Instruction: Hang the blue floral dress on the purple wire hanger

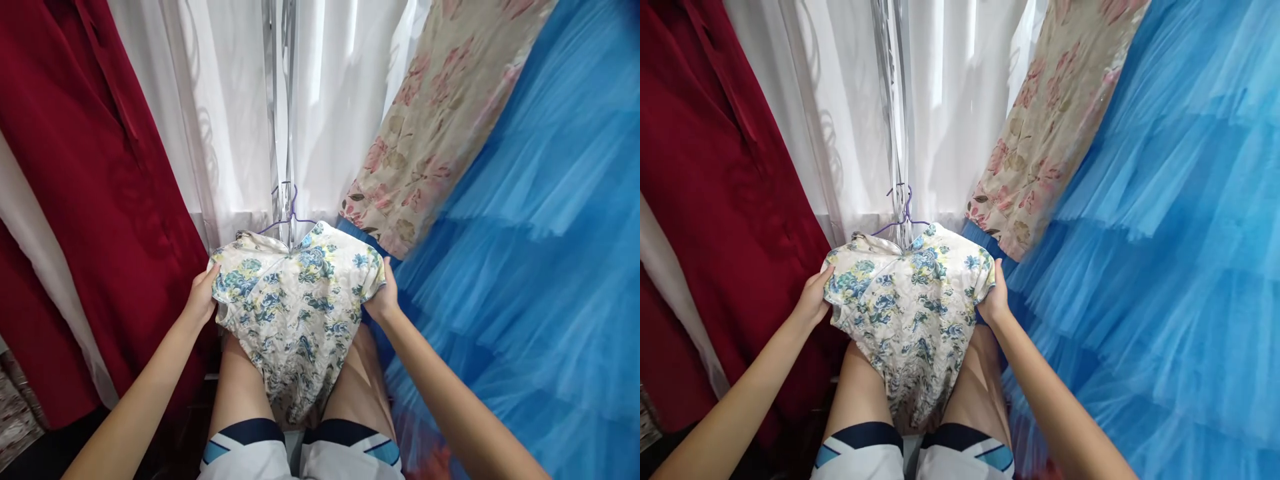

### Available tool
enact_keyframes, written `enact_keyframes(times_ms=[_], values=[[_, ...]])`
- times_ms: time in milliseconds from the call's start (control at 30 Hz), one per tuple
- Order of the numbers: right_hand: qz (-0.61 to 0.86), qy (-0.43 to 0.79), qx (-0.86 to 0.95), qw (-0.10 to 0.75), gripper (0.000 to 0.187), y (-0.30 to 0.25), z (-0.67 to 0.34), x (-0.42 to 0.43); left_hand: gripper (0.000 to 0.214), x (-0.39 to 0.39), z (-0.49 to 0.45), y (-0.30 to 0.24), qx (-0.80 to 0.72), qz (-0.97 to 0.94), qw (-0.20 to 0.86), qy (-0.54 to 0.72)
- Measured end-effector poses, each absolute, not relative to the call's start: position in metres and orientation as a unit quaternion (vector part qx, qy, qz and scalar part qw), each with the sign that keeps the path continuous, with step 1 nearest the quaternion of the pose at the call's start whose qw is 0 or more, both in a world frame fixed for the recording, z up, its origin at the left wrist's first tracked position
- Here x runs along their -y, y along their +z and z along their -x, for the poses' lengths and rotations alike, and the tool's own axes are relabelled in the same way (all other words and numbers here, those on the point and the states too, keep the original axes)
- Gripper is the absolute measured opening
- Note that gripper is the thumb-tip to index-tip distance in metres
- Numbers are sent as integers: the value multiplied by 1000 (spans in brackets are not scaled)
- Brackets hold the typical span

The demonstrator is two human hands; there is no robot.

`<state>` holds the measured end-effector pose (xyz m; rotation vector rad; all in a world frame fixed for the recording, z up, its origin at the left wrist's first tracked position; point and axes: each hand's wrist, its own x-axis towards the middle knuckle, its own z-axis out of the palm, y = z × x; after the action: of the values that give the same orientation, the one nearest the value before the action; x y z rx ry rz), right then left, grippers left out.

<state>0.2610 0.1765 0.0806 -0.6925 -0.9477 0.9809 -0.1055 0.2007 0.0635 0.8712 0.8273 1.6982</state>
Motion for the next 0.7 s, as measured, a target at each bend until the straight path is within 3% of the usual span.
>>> enact_keyframes(times_ms=[167,333,400,467,567,633,700], values=[[286,470,381,744,34,112,-267,-161,20,-189,95,112,-297,-353,487,741],[272,499,345,746,32,126,-264,-136,42,-183,88,142,-237,-519,432,698],[263,473,340,769,44,114,-265,-122,64,-181,83,142,-288,-590,343,672],[263,434,330,796,55,95,-266,-106,89,-180,74,135,-381,-640,172,645],[288,408,326,803,60,67,-267,-82,103,-174,51,116,-453,-717,-63,526],[298,414,363,779,54,59,-269,-68,100,-166,31,96,-434,-786,-81,434],[296,411,432,746,43,60,-273,-53,98,-159,9,70,-408,-820,-16,400]])
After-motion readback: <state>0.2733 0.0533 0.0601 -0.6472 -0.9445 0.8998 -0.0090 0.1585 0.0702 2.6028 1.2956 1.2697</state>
